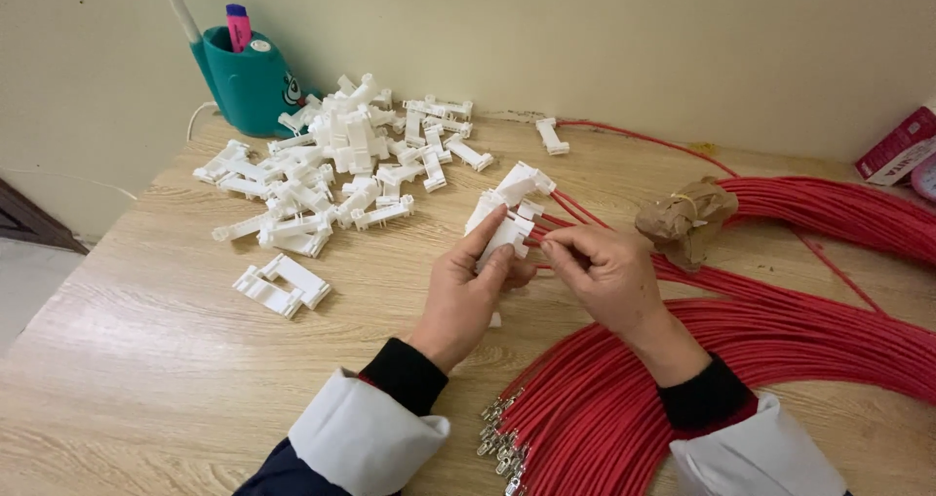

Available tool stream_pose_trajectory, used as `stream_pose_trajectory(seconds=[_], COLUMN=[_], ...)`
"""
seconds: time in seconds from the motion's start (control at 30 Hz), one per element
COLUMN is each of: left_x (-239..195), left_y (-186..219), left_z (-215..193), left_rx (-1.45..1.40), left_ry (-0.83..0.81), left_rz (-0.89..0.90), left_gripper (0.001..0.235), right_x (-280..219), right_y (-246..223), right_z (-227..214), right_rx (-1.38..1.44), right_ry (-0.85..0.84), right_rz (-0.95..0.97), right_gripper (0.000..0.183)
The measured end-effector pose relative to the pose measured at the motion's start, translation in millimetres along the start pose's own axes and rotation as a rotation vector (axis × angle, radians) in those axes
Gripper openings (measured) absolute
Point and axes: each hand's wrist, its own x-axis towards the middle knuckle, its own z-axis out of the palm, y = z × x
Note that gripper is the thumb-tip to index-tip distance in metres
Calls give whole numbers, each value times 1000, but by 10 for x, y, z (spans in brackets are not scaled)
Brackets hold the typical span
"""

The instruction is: Assembling electrical connectors by inserting red wires with metal terminals into white plastic housings.

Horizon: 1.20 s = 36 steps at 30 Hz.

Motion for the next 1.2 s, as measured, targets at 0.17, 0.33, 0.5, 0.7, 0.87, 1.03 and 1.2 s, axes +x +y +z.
stream_pose_trajectory(seconds=[0.17,0.33,0.5,0.7,0.87,1.03,1.2], left_x=[-22,-6,139,121,-335,-484,-394], left_y=[30,144,489,1370,1717,1419,1306], left_z=[34,46,-182,-937,-1703,-1970,-1744], left_rx=[8,10,539,927,1413,1474,1582], left_ry=[15,11,-41,162,72,-54,-34], left_rz=[0,8,37,405,48,-274,-399], left_gripper=[48,48,46,36,47,68,80], right_x=[-30,-35,-44,-188,-168,-178,-194], right_y=[83,134,443,1244,1119,1323,1201], right_z=[8,45,108,-75,-115,-77,-24], right_rx=[32,46,32,-409,-398,-468,-510], right_ry=[-16,-9,18,10,124,197,-93], right_rz=[18,18,-49,-75,-94,-86,51], right_gripper=[11,10,19,28,25,26,39])
